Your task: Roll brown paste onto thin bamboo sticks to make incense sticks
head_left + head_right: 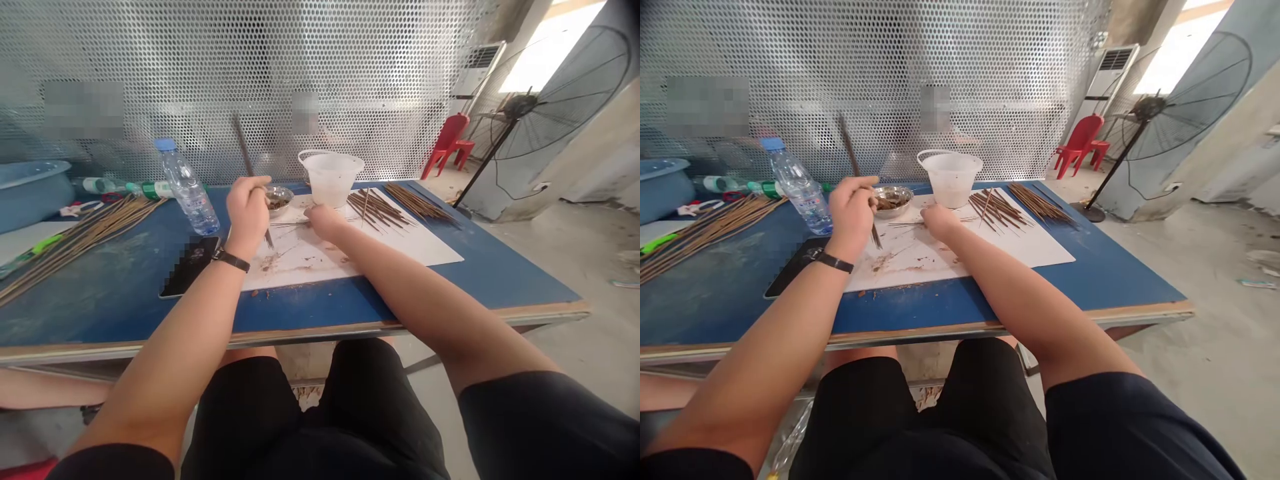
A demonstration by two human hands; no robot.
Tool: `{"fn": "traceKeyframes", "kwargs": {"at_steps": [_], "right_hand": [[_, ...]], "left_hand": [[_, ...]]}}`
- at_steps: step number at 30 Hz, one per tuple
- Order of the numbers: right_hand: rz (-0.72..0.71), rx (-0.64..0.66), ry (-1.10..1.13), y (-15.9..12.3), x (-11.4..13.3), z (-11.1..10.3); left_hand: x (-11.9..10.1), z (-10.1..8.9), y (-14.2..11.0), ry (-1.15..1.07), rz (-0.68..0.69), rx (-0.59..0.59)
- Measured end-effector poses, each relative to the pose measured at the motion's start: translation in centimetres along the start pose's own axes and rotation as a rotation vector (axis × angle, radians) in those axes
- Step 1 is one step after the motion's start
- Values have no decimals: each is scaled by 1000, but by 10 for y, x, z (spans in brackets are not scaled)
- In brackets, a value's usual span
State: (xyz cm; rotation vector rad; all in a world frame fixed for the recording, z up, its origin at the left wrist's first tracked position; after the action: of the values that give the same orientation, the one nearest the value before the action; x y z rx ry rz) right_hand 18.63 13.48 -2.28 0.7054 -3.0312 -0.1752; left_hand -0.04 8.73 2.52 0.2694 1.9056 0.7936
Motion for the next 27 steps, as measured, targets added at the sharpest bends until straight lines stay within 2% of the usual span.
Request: {"fn": "traceKeyframes", "kwargs": {"at_steps": [2, 5, 7, 9, 12, 14, 16, 19, 21, 24, 27], "right_hand": [[3, -5, 19, -3, -4, -3], [10, 5, 47, -12, -6, -7], [14, 35, 64, -20, -4, -9], [3, 57, 80, -28, -1, -10], [-17, 39, 112, -36, 1, -13], [32, -66, 236, -39, -2, -18], [130, -228, 548, -41, -7, -24], [218, -394, 1190, -45, -9, -28], [188, -439, 1467, -48, -4, -30], [145, -444, 1587, -52, 3, -31], [228, -413, 1580, -54, 4, -29]], "left_hand": [[0, 8, -3, 33, -52, 120], [3, 20, -11, 44, -190, 391], [4, 26, -16, -5, -261, 486], [3, 31, -21, -138, -342, 500], [0, 37, -29, -429, -513, 449], [-2, 42, -34, -599, -610, 426], [-1, 47, -37, -706, -671, 427], [5, 52, -39, -775, -709, 441], [8, 53, -40, -783, -696, 443], [7, 53, -42, -768, -660, 462], [0, 50, -43, -732, -669, 460]]}}
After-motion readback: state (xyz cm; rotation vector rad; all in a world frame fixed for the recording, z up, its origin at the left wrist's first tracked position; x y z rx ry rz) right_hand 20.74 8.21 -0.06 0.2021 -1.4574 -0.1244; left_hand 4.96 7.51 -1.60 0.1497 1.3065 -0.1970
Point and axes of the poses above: each hand's wrist, its own y-axis towards the middle knuckle, its own z-axis out of the palm, x = y × z, the point moved 3 cm from there along y, towards the middle knuckle, and after that the axes turned 6 degrees about y, right-handed, at the moved point
